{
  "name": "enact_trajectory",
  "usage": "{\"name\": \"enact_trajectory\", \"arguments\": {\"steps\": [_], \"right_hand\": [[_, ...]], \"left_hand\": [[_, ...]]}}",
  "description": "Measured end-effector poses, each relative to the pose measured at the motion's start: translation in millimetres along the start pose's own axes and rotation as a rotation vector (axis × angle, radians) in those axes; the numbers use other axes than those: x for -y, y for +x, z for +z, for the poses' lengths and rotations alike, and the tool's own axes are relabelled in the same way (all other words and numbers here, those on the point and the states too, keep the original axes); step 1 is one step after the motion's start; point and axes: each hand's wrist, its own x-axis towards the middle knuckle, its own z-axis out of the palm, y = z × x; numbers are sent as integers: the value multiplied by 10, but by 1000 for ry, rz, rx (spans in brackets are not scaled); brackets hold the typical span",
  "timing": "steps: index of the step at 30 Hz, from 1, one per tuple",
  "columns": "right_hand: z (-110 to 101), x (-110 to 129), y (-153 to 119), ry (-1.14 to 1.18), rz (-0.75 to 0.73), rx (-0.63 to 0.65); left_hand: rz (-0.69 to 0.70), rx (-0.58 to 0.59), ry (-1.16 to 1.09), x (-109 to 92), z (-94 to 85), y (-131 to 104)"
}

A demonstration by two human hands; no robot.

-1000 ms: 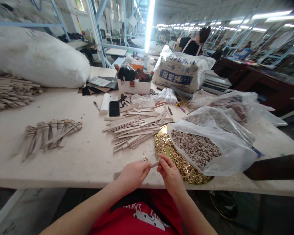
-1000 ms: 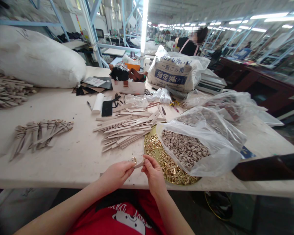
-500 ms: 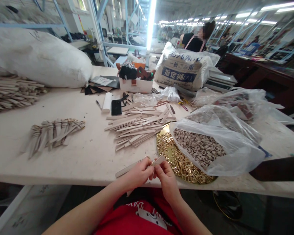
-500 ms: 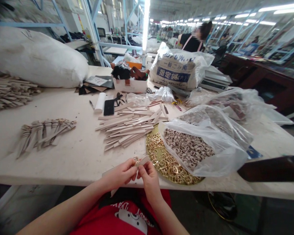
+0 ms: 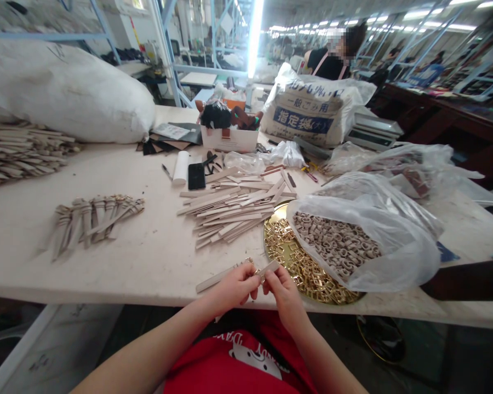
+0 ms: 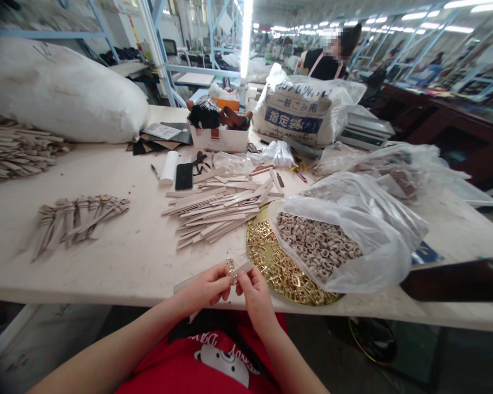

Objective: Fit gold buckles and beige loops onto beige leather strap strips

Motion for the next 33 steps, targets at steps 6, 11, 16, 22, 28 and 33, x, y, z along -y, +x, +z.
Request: {"name": "enact_trajectory", "arguments": {"steps": [6, 11, 16, 22, 28, 33], "right_hand": [[-44, 29, 43, 67, 109, 82], [-65, 103, 1, -482, -208, -108], [-73, 133, 45, -465, -162, -34], [-65, 154, 40, -363, -123, 51], [-282, 361, 44, -369, -154, 206], [-1091, 558, 487, -976, -222, -255]], "left_hand": [[-31, -24, -48, -37, 21, 4], [16, -100, 81, 59, 62, 19], [154, -134, 220, 76, 31, -18], [150, -80, 177, 136, -13, 42], [233, -5, 43, 105, -14, 83], [163, -18, 149, 63, -63, 93]]}}
